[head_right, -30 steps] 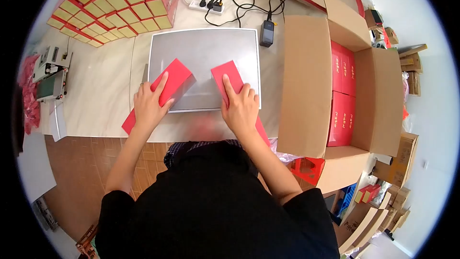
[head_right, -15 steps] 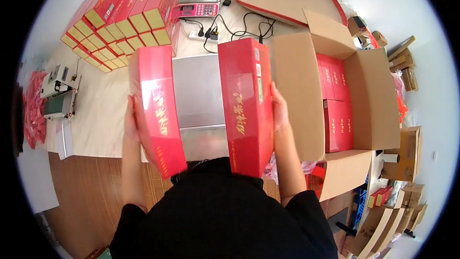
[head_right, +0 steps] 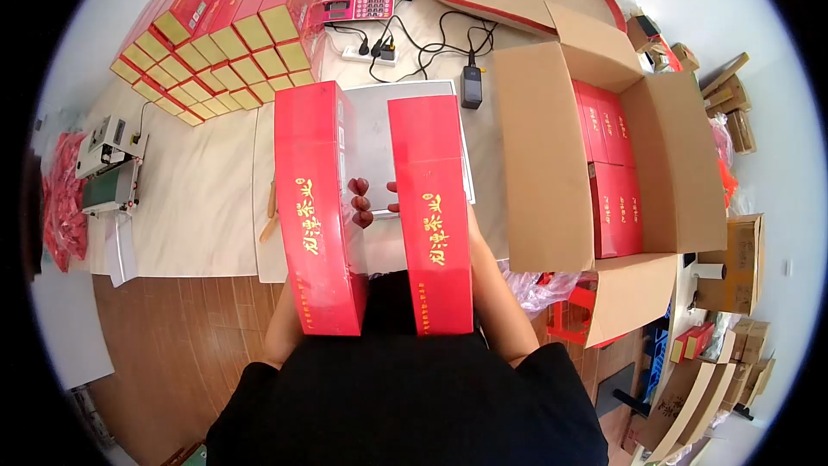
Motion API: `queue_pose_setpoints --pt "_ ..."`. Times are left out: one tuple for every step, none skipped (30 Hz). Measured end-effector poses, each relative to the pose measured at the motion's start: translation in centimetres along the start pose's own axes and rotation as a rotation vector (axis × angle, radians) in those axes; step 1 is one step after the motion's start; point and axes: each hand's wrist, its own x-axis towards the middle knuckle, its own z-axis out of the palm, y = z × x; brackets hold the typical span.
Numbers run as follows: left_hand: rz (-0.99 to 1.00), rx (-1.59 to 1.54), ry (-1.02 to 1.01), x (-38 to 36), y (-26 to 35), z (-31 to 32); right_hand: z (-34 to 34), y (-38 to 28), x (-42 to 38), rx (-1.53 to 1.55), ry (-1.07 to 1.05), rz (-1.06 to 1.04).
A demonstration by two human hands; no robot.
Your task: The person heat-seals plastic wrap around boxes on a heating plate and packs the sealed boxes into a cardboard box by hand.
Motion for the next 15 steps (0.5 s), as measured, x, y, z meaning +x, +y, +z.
queue_pose_setpoints --pt "0.12 0.146 0.051 -0.4 0.6 -1.0 -0.2 0.5 0.1 -0.017 -0.051 -0.046" --pt "0.239 0.291 0.1 -0.7 1.0 -1.8 -0.2 0.9 0.1 -0.036 -0.102 -0.092" --pt "0.242 0.305 0.111 -0.7 0.9 -1.4 0.6 1.4 0.1 0.053 -0.061 -0.158" --pt "0.245 0.371 0.109 -0.9 0.7 0.4 -0.5 1.7 0.3 0.051 -0.058 -0.156" --pt "0.295 0.402 0.199 -1.1 0.8 1.1 -2.7 2.4 0.7 0.162 -0.174 -0.087" --pt "0.344 0.431 0.29 -1.4 0.9 1.7 -3.8 3.0 0.7 0.235 -0.223 -0.051" --pt "0.368 0.445 0.223 -1.5 0.7 2.5 -4.8 3.5 0.7 0.308 -0.269 -0.012" --pt "0.293 0.402 0.148 -2.1 2.8 -1.4 -5.8 4.0 0.7 0.377 -0.312 0.031" --pt "0.285 0.384 0.065 -2.0 2.8 -0.9 -3.4 3.1 -0.2 0.141 -0.085 0.066" --pt "0.274 0.361 -0.012 -2.0 2.5 0.1 -1.4 2.5 -0.9 -0.088 0.055 0.068" --pt "0.36 0.465 0.177 -1.9 2.2 0.8 0.5 1.8 -1.6 -0.314 0.192 0.103" --pt "0.431 0.57 0.372 -1.8 1.8 1.3 0.0 1.9 -1.4 -0.267 0.141 0.147" --pt "0.415 0.546 0.301 -1.7 1.7 1.6 -0.6 1.9 -1.2 -0.219 0.091 0.184" --pt "0.403 0.522 0.22 -1.5 2.0 1.9 0.3 1.2 -1.5 -0.102 0.088 0.222" --pt "0.37 0.523 0.243 -1.6 2.6 1.7 0.7 0.9 -1.2 -0.156 0.062 0.197"
